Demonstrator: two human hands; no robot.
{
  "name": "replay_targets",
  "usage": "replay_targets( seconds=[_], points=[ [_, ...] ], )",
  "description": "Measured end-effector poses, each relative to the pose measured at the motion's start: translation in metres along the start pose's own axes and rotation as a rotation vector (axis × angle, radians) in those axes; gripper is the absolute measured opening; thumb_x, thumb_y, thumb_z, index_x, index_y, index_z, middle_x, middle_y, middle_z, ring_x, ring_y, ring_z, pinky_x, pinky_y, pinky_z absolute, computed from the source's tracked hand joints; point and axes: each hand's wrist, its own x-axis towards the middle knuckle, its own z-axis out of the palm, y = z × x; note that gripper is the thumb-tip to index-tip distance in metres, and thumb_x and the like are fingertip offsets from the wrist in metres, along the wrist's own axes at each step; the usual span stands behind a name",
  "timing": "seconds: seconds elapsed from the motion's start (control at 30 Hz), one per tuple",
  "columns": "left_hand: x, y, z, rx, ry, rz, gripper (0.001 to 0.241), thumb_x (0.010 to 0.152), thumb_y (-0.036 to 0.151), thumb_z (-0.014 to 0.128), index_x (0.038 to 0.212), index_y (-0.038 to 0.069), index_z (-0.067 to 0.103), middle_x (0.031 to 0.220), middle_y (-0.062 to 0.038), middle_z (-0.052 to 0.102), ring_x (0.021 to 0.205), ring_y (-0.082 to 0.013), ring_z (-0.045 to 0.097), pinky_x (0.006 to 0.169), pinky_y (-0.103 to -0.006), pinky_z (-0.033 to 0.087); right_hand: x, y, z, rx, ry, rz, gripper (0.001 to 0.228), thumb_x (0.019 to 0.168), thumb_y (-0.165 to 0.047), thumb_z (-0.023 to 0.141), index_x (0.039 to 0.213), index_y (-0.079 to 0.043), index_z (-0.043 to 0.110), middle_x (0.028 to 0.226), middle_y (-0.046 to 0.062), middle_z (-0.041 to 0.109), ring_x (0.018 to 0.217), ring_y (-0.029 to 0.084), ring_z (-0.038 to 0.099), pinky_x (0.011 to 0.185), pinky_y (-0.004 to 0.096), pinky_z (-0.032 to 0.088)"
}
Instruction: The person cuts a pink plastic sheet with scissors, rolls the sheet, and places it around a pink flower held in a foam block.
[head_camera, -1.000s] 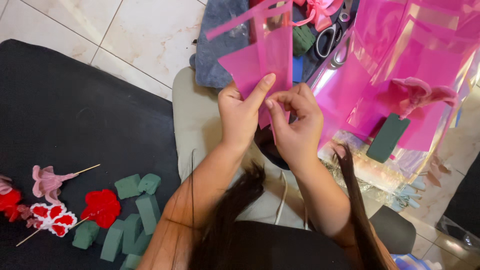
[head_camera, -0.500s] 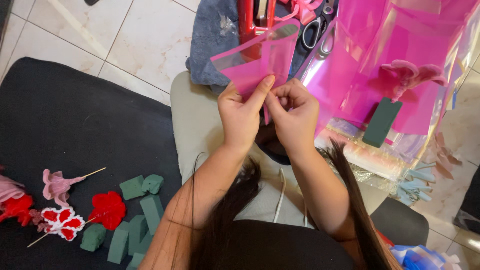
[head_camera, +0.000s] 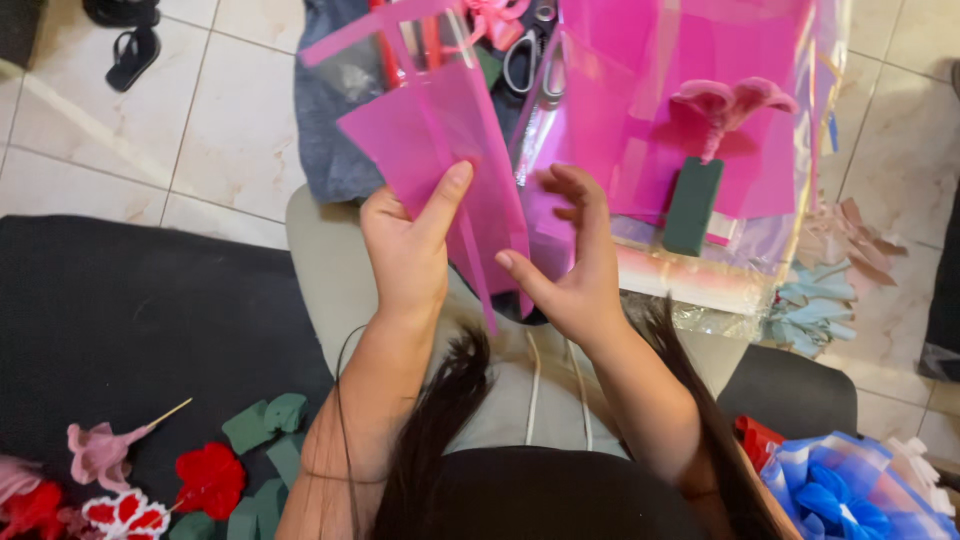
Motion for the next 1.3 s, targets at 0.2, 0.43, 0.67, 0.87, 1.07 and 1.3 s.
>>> replay_targets(
  seconds=[0.2, 0.43, 0.67, 0.87, 1.07, 1.3],
  points=[
    [0.01, -0.057, 0.015, 0.04, -0.292, -0.207, 0.02, 0.085, 0.023, 0.087, 0.098, 0.012, 0.077, 0.086, 0.002, 0.074, 0.082, -0.0041, 0.063, 0.077, -0.0251, 0.057, -0.016, 0.077, -0.027, 0.408, -0.051, 0.273, 0.079, 0.09, 0.003, 0.076, 0.155, -0.014, 0.034, 0.086, -0.002, 0.064, 0.076, 0.004, 0.063, 0.069, 0.016, 0.049],
    [0.026, -0.125, 0.002, 0.882, -0.318, 0.124, 0.049, 0.085, 0.028, 0.082, 0.122, 0.001, 0.067, 0.101, -0.014, 0.069, 0.092, -0.0352, 0.068, 0.083, -0.0516, 0.055, 0.007, 0.105, -0.066, -0.437, 0.28, 0.143, 0.089, 0.086, -0.004, 0.085, 0.159, -0.011, 0.034, 0.104, 0.017, 0.068, 0.09, 0.031, 0.064, 0.079, 0.04, 0.053],
    [0.035, -0.149, -0.008, 0.411, -0.315, -0.344, 0.006, 0.086, 0.014, 0.076, 0.086, 0.013, 0.069, 0.064, -0.001, 0.07, 0.054, -0.0099, 0.069, 0.057, -0.0215, 0.056, 0.003, 0.042, -0.038, -0.407, -0.015, -0.168, 0.054, 0.071, -0.033, 0.09, 0.112, -0.006, 0.067, 0.124, 0.019, 0.059, 0.116, 0.039, 0.057, 0.101, 0.049, 0.045],
    [0.017, -0.077, -0.009, -0.178, -0.154, -0.369, 0.011, 0.101, 0.014, 0.057, 0.098, 0.012, 0.047, 0.097, -0.013, 0.074, 0.063, -0.016, 0.074, 0.056, -0.025, 0.064, -0.008, 0.012, 0.004, -0.596, -0.005, -0.584, 0.046, 0.095, -0.03, 0.076, 0.133, -0.008, 0.061, 0.139, 0.021, 0.06, 0.13, 0.046, 0.058, 0.111, 0.062, 0.04],
    [0.003, -0.057, -0.025, -0.522, -0.225, -0.405, 0.009, 0.101, 0.011, 0.055, 0.102, 0.006, 0.047, 0.116, -0.017, 0.07, 0.082, -0.0219, 0.077, 0.071, -0.0333, 0.067, -0.006, -0.005, 0.002, -0.591, 0.098, -0.756, 0.032, 0.088, -0.032, 0.081, 0.117, -0.019, 0.075, 0.128, 0.01, 0.071, 0.122, 0.036, 0.065, 0.112, 0.068, 0.037],
    [0.001, -0.037, -0.025, -0.591, -0.246, -0.295, 0.009, 0.102, 0.012, 0.054, 0.104, 0.004, 0.051, 0.12, -0.019, 0.068, 0.088, -0.0278, 0.076, 0.069, -0.0346, 0.067, 0.007, -0.005, -0.003, -0.73, 0.141, -0.986, 0.028, 0.11, -0.023, 0.052, 0.117, -0.036, 0.076, 0.129, -0.002, 0.074, 0.132, 0.023, 0.058, 0.118, 0.072, 0.026]
  ],
)
